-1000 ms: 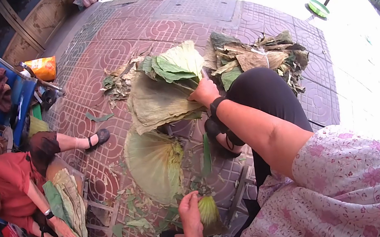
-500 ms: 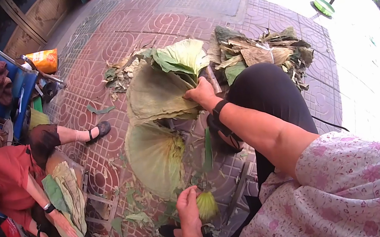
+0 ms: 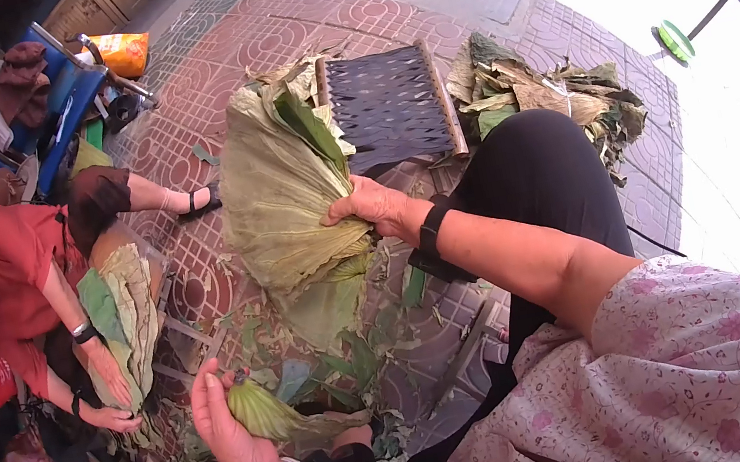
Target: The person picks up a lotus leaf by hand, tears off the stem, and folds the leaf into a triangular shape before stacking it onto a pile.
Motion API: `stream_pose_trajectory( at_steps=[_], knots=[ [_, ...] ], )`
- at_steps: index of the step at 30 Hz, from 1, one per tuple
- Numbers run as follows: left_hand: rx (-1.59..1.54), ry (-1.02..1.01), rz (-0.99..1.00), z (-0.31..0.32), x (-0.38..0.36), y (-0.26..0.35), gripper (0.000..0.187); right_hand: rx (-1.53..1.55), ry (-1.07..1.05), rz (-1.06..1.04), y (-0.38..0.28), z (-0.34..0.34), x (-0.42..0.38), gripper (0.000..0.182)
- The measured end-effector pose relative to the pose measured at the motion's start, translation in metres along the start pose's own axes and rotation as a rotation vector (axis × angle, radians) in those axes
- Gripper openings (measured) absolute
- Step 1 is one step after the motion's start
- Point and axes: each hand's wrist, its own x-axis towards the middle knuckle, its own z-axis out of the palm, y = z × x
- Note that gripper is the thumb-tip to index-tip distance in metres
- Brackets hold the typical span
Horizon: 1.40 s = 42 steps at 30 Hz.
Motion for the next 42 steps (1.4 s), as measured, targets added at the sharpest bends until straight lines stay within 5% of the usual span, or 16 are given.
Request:
stream_pose_trajectory(
  at_steps=[9,14,17,19,22,29,32,36,39,42],
  knots=[
    [0.036,0.322,0.259,-0.080,-0.003,0.053,0.023,-0.294,-0.338,0.433,0.151,0.118,-0.025,0.060],
    [0.165,0.463,0.304,-0.118,-0.013,0.048,0.020,-0.456,-0.341,0.638,0.263,0.098,-0.013,0.066],
    [0.191,0.416,0.276,-0.132,-0.016,0.042,0.021,-1.190,-0.216,0.673,0.330,0.050,0.000,0.065],
    [0.197,0.459,0.276,-0.128,-0.015,0.040,0.020,-1.416,-0.003,0.540,0.318,0.039,-0.019,0.062],
    [0.180,0.448,0.248,-0.126,-0.015,0.038,0.019,-1.502,0.024,0.407,0.313,0.017,-0.027,0.051],
    [0.168,0.396,0.150,-0.115,-0.004,0.017,0.018,-1.648,-0.641,0.221,0.290,0.051,-0.001,0.034],
    [0.109,0.359,0.144,-0.110,0.003,0.009,0.019,-1.365,-0.762,0.023,0.215,0.125,-0.008,0.034],
    [0.064,0.345,0.150,-0.099,0.010,-0.006,0.019,-0.856,-0.911,0.191,0.094,0.212,-0.028,0.041],
    [0.059,0.327,0.145,-0.075,0.006,-0.004,0.019,-0.723,-1.035,0.061,0.044,0.225,-0.035,0.044],
    [0.114,0.291,0.128,-0.055,0.004,-0.005,0.020,-0.464,-1.027,0.226,0.025,0.209,-0.045,0.041]
  ],
)
